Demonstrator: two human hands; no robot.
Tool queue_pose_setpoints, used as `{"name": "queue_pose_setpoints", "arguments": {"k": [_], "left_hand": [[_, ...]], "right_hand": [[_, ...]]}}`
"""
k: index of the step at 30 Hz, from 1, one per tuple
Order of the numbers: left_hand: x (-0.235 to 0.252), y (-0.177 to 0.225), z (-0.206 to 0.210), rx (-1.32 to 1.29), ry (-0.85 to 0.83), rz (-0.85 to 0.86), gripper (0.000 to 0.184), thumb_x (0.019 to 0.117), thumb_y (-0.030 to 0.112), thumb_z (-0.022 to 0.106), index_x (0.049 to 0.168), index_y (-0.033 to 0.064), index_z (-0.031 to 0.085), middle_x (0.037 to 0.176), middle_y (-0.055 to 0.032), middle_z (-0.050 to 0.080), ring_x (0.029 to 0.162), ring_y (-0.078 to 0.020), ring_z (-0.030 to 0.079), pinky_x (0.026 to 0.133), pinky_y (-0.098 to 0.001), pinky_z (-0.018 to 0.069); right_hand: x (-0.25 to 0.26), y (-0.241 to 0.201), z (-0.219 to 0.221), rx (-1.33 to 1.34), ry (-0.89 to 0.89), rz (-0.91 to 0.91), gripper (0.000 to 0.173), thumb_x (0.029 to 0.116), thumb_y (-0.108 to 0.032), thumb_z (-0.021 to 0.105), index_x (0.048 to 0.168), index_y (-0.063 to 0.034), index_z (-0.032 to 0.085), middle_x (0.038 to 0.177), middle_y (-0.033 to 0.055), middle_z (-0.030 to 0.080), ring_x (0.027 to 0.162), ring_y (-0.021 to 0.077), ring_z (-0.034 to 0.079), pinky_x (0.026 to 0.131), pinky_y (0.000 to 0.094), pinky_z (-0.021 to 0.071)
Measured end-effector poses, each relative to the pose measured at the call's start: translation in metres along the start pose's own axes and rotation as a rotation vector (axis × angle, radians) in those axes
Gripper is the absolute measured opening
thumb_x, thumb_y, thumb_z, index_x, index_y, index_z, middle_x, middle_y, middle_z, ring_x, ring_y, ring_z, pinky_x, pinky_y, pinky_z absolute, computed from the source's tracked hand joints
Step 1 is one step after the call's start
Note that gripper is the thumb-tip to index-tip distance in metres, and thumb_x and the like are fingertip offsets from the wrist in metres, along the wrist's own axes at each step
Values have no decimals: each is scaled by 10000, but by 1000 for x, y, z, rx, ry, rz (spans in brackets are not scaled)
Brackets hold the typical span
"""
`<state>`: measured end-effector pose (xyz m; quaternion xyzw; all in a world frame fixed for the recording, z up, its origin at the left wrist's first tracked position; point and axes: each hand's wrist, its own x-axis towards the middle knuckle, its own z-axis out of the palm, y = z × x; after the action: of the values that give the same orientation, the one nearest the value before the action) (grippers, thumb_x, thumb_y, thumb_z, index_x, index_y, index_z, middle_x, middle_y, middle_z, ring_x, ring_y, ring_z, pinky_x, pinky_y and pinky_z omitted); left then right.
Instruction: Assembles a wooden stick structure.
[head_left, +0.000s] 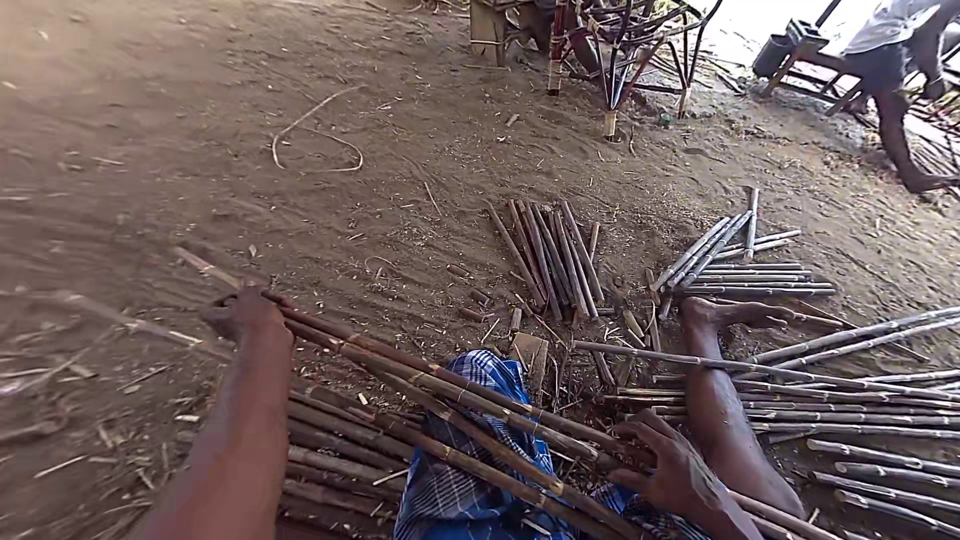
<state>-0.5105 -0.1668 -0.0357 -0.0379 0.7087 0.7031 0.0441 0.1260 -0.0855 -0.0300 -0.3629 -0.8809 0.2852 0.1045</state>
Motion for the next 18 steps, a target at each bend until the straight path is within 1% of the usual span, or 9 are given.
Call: {"name": "queue_pose_setpoints", "arguments": {"k": [3, 5, 6, 7, 9, 12, 14, 16, 18], "left_hand": [[32, 9, 0, 125, 20, 13, 568, 1044, 285, 543, 1505, 74, 288, 1055, -77, 577, 689, -106, 639, 652, -300, 589], [30, 17, 5, 449, 77, -14, 738, 1009, 353, 544, 1594, 65, 198, 1405, -122, 500, 1078, -99, 619, 917, -298, 541], [29, 24, 6, 631, 89, -25, 841, 1011, 412, 517, 1631, 25, 100, 1611, -195, 326, 1400, -191, 453, 1148, -376, 392], [23, 30, 7, 790, 73, 30, 884, 1015, 450, 478, 1623, -33, 56, 1653, -282, 198, 1521, -318, 291, 1228, -467, 267], [-30, 49, 11, 891, -66, 282, 833, 1028, 490, 461, 1587, -74, 209, 1596, -356, 283, 1501, -466, 291, 1218, -597, 234], [-183, 69, 17, 759, -842, 708, 653, 973, 278, 682, 1464, -47, 402, 1445, -341, 463, 1330, -526, 464, 1081, -695, 383], [-265, 31, 21, 770, -1428, 894, 729, 855, 395, 820, 1456, 109, 524, 1435, -123, 571, 1322, -313, 550, 1105, -567, 453], [-315, -19, 29, 838, -1750, 1018, 679, 884, 545, 742, 1452, 214, 575, 1399, -14, 622, 1295, -216, 578, 1102, -512, 452], [-331, -46, 33, 874, -1877, 1015, 546, 951, 537, 659, 1420, 263, 610, 1303, -12, 677, 1203, -208, 632, 1035, -496, 486]], "right_hand": [[-22, 17, 12, -127, 83, -31, 561, 793, -631, 780, 1122, -179, 746, 1063, 53, 707, 876, 169, 708, 732, 404, 624], [-23, 19, 15, -113, 106, -42, 479, 827, -567, 781, 1086, -165, 746, 999, 53, 702, 817, 161, 697, 697, 383, 617], [-20, 18, 16, -102, 94, -33, 460, 845, -555, 774, 1087, -165, 746, 1002, 48, 703, 825, 156, 697, 712, 378, 616], [-16, 16, 17, -92, 68, -18, 448, 861, -547, 763, 1093, -164, 746, 1013, 50, 701, 847, 160, 698, 736, 382, 615], [-6, 10, 18, -83, -6, 33, 445, 886, -558, 729, 1119, -179, 736, 1038, 53, 692, 884, 172, 697, 765, 402, 612], [7, -1, 21, -68, -79, 101, 459, 889, -564, 716, 1142, -181, 732, 1055, 64, 683, 887, 197, 693, 768, 432, 606], [14, -8, 25, -65, -105, 112, 466, 879, -561, 726, 1148, -181, 733, 1071, 58, 683, 898, 198, 696, 779, 439, 610], [17, -8, 30, -75, -84, 99, 490, 860, -571, 740, 1148, -174, 742, 1074, 53, 695, 906, 193, 701, 787, 434, 614], [16, -5, 28, -83, -83, 120, 522, 853, -615, 727, 1139, -179, 737, 1061, 52, 691, 916, 184, 695, 801, 426, 609]]}}
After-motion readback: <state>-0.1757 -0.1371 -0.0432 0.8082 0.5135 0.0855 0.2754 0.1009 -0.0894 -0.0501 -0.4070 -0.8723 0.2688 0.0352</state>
